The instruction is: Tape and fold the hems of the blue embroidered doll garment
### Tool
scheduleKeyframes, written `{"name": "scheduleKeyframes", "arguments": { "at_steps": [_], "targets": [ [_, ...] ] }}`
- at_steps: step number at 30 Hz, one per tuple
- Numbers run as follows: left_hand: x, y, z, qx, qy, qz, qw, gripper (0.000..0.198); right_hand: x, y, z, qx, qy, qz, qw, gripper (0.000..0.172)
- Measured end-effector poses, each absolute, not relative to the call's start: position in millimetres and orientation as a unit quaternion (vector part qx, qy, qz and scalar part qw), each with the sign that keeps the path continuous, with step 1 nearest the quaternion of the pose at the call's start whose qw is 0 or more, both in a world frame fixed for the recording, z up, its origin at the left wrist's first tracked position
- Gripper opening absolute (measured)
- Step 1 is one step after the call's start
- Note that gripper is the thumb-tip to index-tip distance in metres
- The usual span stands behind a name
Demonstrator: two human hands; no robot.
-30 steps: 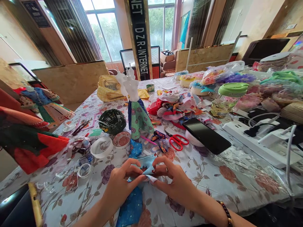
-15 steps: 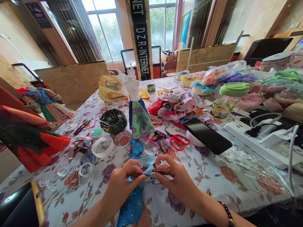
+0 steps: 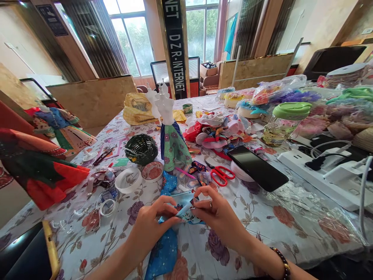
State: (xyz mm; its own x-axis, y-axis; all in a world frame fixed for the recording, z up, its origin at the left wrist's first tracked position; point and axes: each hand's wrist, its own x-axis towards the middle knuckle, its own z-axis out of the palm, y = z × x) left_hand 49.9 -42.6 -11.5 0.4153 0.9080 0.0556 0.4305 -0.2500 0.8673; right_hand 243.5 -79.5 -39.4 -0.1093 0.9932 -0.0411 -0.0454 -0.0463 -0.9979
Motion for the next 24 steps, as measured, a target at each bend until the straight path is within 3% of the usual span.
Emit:
{"name": "scheduleKeyframes", "arguments": {
  "at_steps": [17,24],
  "targets": [
    [40,-40,-7,0.753,0.463,0.218,0.414,0.036,237,-77,-32,-0.468,-0.48,0.556,0.491,0.039],
    [35,-40,-9,0.758,0.464,0.206,0.409,0.042,234,-75,-37,-0.494,-0.496,0.506,0.503,0.031]
  ]
}}
